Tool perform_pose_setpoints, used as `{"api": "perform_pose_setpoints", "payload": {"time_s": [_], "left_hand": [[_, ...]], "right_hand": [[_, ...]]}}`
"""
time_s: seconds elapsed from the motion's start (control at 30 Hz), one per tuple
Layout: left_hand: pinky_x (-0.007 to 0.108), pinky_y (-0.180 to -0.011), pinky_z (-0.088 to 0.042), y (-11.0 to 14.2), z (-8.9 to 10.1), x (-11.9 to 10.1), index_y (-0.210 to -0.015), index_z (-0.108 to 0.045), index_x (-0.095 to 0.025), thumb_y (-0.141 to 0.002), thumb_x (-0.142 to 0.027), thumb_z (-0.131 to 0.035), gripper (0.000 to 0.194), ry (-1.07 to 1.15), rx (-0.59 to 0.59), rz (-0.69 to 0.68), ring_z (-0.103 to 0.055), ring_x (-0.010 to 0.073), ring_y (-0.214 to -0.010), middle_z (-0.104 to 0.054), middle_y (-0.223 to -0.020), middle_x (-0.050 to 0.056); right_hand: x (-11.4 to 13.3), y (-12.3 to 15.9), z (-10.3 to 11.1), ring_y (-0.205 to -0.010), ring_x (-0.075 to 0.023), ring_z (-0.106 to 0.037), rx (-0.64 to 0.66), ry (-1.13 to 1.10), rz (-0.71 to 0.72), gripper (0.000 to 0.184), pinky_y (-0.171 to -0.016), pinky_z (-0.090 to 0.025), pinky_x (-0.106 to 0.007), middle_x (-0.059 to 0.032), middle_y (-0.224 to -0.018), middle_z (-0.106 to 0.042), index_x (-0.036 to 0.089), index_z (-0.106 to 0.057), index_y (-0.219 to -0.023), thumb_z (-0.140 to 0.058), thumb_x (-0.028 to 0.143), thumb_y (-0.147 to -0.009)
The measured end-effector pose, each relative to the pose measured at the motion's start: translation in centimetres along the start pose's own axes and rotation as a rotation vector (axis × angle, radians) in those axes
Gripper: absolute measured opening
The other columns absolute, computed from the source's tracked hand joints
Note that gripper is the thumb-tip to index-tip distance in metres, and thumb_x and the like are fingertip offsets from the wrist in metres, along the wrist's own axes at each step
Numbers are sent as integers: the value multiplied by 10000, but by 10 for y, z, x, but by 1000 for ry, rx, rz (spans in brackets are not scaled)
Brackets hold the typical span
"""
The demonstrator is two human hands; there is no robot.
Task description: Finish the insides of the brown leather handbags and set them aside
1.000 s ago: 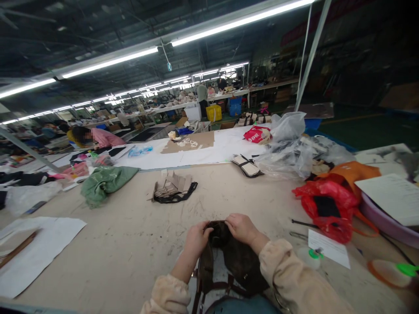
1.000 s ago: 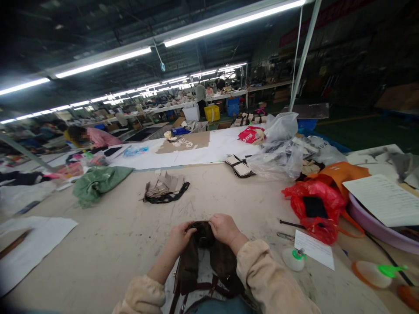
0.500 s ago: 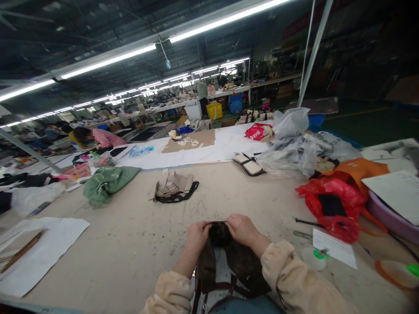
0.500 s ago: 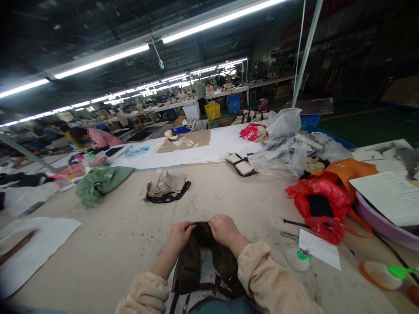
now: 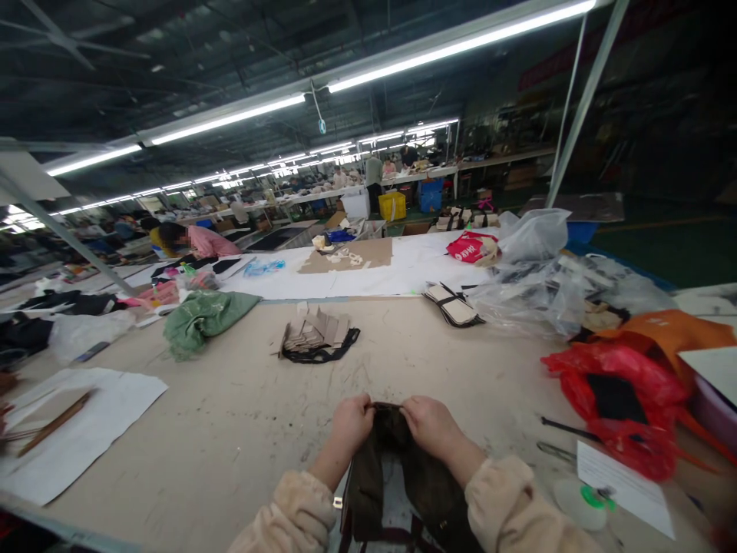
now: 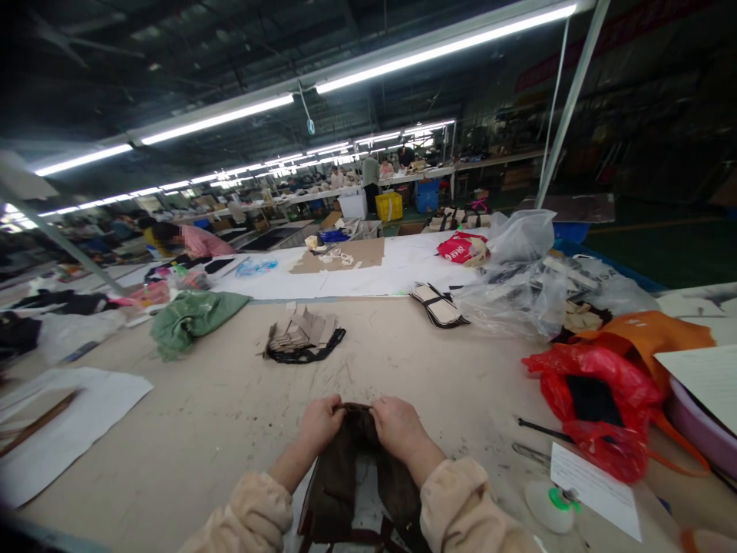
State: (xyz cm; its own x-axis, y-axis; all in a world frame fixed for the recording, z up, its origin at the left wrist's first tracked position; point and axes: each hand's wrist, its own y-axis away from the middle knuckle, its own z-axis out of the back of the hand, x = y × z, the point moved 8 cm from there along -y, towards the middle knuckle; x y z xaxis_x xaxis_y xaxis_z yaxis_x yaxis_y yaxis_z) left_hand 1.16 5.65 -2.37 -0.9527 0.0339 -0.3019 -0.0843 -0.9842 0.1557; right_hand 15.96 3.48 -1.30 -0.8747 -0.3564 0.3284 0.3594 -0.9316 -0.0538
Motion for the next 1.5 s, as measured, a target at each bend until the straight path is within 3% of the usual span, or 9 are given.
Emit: {"api": "perform_pose_setpoints", "payload": {"time_s": [0.47, 0.77, 0.97, 1.13, 1.37, 1.5], "left_hand": [[260, -604, -340, -18, -8, 1, -706, -609, -185, -746, -263, -455, 177, -53, -1, -150, -580, 177, -722, -629, -685, 46], [257, -602, -335, -24, -5, 1, -698, -603, -187, -749, -275, -447, 186, -38, -46, -199, -581, 176, -735, -634, -699, 43], [254, -550, -303, -19, 1, 0, -642, -591, -191, -692, -195, -437, 162, -11, -127, -232, -574, 172, -671, -632, -656, 41], [241, -517, -271, 7, 9, 8, -590, -585, -200, -637, -153, -446, 154, 34, -161, -211, -558, 160, -630, -624, -616, 25], [240, -511, -293, 78, 13, 25, -601, -602, -206, -654, -186, -459, 154, 59, -188, -227, -541, 156, -594, -604, -585, 24], [244, -533, -345, 106, 6, 37, -641, -636, -207, -643, -183, -457, 180, 40, -186, -191, -564, 165, -634, -639, -637, 32]], "right_hand": [[-2, -3, -8, -704, -149, -564, -31, 104, 10, 260, -615, -342, -248, -21, -746, -631, 212, -568, -760, -341, 253, -881], [4, -7, -7, -695, -150, -572, -45, 205, -21, 271, -611, -352, -241, -34, -746, -640, 204, -575, -749, -338, 241, -876], [14, -5, -4, -689, -162, -592, -93, 274, -27, 253, -600, -369, -243, -45, -743, -654, 198, -605, -749, -368, 206, -836], [33, 10, 1, -686, -175, -599, -98, 308, 10, 223, -592, -376, -243, -68, -754, -663, 183, -627, -755, -406, 182, -787], [79, 59, 16, -682, -174, -591, -123, 360, 142, 232, -582, -370, -248, -56, -727, -654, 187, -616, -724, -393, 168, -783], [94, 72, 2, -688, -180, -601, -125, 335, 162, 257, -582, -376, -255, -51, -726, -662, 201, -615, -713, -378, 206, -812]]}}
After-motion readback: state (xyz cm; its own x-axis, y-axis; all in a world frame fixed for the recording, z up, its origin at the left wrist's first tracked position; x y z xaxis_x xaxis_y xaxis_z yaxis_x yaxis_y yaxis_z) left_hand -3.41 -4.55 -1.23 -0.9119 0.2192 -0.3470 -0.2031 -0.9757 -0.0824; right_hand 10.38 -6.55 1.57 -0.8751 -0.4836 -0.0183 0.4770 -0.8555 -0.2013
